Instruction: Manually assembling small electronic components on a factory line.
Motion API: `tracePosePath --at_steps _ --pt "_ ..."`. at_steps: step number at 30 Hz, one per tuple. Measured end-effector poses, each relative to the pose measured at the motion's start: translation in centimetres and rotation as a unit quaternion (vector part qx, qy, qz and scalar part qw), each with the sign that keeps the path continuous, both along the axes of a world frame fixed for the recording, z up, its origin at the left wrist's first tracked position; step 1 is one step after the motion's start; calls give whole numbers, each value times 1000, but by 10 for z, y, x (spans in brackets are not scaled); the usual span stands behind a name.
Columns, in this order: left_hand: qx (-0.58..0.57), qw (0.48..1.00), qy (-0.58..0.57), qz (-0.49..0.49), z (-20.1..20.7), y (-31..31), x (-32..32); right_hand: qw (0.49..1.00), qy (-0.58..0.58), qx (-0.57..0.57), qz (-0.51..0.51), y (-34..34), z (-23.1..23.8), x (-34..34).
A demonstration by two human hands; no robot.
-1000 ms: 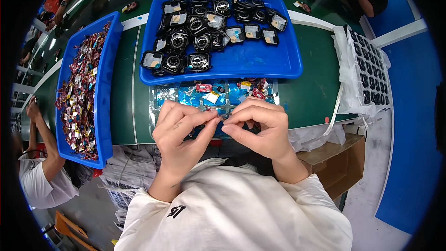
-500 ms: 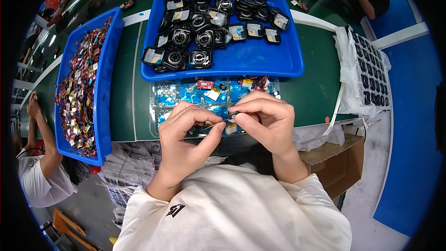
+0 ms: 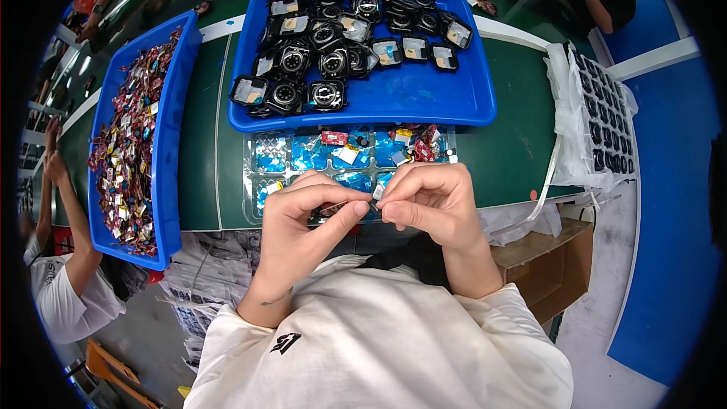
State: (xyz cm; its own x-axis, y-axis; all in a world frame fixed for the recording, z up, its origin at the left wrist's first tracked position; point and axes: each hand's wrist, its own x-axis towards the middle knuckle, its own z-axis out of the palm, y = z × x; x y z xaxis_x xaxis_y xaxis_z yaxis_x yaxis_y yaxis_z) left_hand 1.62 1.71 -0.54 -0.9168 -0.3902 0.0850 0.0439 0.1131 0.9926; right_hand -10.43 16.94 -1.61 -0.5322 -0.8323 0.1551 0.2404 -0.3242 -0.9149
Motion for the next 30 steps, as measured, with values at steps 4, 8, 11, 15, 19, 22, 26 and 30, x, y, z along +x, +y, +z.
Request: tracePosePath --at_steps 4,8,11,15,19,22,26,30 --pt "6 1000 -3 -17 0 -1 -1 999 -46 11 24 -4 2 2" --pt "84 995 44 -41 3 -5 3 947 243 105 -181 -8 0 -3" --pt "109 991 70 -34 2 -12 6 891 364 197 -184 -9 14 -12" --pt "114 991 64 -5 -2 -17 9 741 626 216 -111 -22 31 -32" --pt "122 990 66 -1 -1 -17 11 770 616 168 -17 -54 54 -62" --pt "121 990 69 -5 0 -14 11 707 694 115 -76 -89 50 -96" --pt "138 989 52 -9 1 -16 13 702 701 127 0 -121 28 -130" --pt "126 990 57 -1 -5 -21 17 703 685 192 19 -103 35 -124"
